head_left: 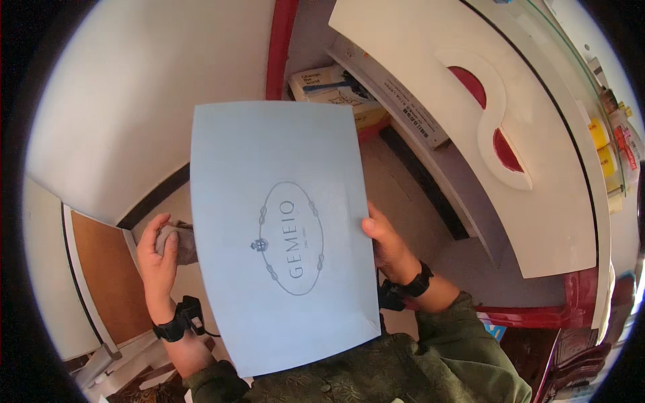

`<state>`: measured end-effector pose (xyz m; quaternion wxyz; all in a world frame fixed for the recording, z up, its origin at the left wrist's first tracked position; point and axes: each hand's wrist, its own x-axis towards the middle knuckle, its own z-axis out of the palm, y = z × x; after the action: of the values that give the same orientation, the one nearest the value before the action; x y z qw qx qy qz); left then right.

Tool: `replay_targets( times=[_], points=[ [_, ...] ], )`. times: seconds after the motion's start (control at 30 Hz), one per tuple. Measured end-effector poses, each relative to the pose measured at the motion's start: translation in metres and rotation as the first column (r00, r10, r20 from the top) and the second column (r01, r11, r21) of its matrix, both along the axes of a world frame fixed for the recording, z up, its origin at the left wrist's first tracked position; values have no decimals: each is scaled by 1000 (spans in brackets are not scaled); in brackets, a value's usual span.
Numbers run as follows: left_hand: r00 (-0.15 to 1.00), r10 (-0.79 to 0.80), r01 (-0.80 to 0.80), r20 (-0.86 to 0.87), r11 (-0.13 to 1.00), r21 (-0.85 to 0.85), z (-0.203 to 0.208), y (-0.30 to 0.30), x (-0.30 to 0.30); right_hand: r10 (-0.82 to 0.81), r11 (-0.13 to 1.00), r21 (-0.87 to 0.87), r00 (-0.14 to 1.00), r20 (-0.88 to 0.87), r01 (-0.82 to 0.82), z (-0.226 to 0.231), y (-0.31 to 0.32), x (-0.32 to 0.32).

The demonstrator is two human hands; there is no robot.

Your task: The person wipes a blue shoebox, a toy box, a light colored box, a red and yellow box, and a red shoebox using a cloth, then wipes the floor next to a white vanity.

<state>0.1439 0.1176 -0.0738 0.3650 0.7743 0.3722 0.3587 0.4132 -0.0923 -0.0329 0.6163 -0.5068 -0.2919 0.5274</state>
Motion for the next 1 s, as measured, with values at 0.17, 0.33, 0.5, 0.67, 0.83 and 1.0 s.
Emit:
replay_targets(
  times=[0.17,0.33,0.5,0.67,0.83,1.0],
  points=[
    [999,44,-44,21,998,-34,-14,14,9,-55,997,63,998,17,54,0,1,-4],
    [988,82,-66,-128,990,125,3,20,22,-85,996,37,996,-11,85,3,0,-5],
    [991,106,-97,-84,990,103,9,26,24,-45,998,46,999,-27,46,-7,0,0],
    [997,-21,35,-71,979,203,31,11,20,-28,998,58,1000,0,28,-10,0,1],
    [970,-240,242,-33,955,173,56,-27,22,-60,993,108,998,27,57,-20,0,0],
    [964,-266,257,26,949,182,53,-40,22,-29,996,83,1000,-7,29,-4,-1,-2]
  ],
)
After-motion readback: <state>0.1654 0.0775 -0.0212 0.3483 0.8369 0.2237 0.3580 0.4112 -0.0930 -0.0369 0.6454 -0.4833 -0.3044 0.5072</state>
